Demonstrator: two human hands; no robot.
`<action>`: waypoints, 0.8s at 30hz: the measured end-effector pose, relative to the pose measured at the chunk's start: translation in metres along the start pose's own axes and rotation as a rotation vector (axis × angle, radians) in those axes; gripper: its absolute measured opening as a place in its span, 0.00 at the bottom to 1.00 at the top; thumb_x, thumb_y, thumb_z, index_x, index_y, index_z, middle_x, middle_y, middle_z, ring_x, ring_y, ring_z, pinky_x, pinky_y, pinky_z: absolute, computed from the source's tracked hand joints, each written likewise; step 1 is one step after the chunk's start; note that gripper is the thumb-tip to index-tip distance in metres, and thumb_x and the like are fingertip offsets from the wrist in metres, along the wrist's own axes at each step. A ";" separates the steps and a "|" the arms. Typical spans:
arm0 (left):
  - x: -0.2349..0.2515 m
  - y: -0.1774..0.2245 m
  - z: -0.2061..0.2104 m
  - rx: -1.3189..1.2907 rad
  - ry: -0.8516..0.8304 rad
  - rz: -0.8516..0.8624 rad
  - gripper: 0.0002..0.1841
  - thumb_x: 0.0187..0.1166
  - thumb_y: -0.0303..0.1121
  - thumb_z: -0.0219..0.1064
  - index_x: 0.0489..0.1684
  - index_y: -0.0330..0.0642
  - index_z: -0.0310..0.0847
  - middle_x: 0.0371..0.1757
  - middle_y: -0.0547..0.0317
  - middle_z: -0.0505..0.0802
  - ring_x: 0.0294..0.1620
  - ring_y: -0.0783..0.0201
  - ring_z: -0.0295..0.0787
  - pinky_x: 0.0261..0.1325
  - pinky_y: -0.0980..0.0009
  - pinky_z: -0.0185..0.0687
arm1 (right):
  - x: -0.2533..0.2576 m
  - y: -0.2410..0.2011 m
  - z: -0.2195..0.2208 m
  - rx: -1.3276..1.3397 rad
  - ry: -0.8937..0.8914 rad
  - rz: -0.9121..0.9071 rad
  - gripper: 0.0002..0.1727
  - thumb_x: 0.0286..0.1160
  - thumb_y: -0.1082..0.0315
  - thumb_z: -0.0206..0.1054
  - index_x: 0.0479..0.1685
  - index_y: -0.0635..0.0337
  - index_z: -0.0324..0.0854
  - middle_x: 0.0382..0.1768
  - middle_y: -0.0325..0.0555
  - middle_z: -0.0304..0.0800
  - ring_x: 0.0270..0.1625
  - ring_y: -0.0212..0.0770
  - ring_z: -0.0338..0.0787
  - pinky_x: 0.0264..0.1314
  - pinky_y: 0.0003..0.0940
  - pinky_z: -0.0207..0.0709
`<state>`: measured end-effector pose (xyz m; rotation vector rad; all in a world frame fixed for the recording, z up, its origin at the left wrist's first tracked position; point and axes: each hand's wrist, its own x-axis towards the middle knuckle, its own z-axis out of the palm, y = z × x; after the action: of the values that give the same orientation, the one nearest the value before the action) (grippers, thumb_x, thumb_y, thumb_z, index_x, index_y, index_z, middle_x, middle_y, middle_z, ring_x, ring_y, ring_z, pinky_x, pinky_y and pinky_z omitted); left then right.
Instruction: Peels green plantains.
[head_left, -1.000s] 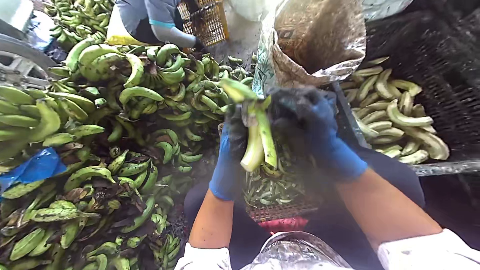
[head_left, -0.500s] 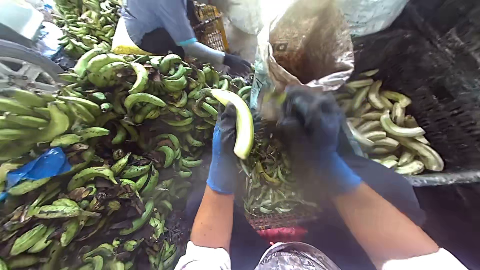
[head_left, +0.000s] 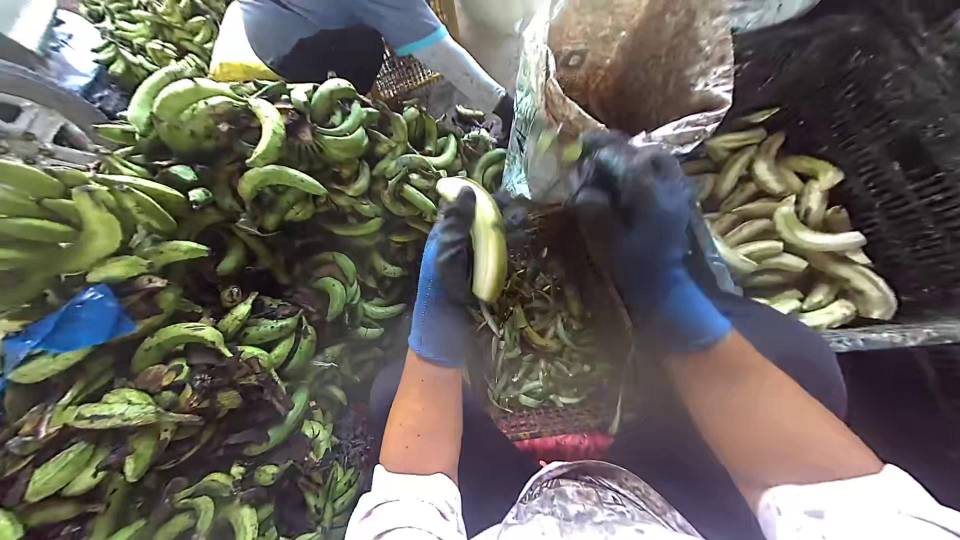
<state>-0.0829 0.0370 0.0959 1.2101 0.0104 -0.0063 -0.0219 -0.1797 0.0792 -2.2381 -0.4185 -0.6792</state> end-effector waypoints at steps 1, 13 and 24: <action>0.001 0.003 0.008 -0.052 0.072 0.096 0.23 0.93 0.56 0.43 0.73 0.59 0.74 0.57 0.62 0.90 0.50 0.68 0.90 0.49 0.69 0.90 | -0.019 -0.011 0.004 -0.007 0.033 -0.124 0.29 0.81 0.42 0.63 0.67 0.56 0.85 0.63 0.64 0.86 0.65 0.63 0.86 0.69 0.69 0.70; -0.008 0.003 0.017 0.046 0.172 0.167 0.24 0.92 0.57 0.40 0.61 0.58 0.81 0.46 0.68 0.91 0.43 0.75 0.88 0.44 0.73 0.88 | -0.029 -0.017 0.014 0.119 0.056 -0.418 0.24 0.74 0.44 0.72 0.64 0.45 0.86 0.60 0.49 0.89 0.66 0.46 0.84 0.71 0.52 0.65; -0.027 -0.002 0.010 0.421 -0.127 0.206 0.30 0.91 0.49 0.49 0.91 0.49 0.57 0.77 0.63 0.81 0.63 0.77 0.84 0.66 0.71 0.84 | 0.005 0.002 -0.004 0.108 -0.384 0.111 0.34 0.84 0.32 0.48 0.71 0.42 0.85 0.66 0.45 0.90 0.70 0.47 0.87 0.70 0.66 0.72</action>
<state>-0.1096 0.0266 0.0979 1.6247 -0.2371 0.0995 -0.0183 -0.1835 0.0829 -2.2680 -0.4995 -0.1611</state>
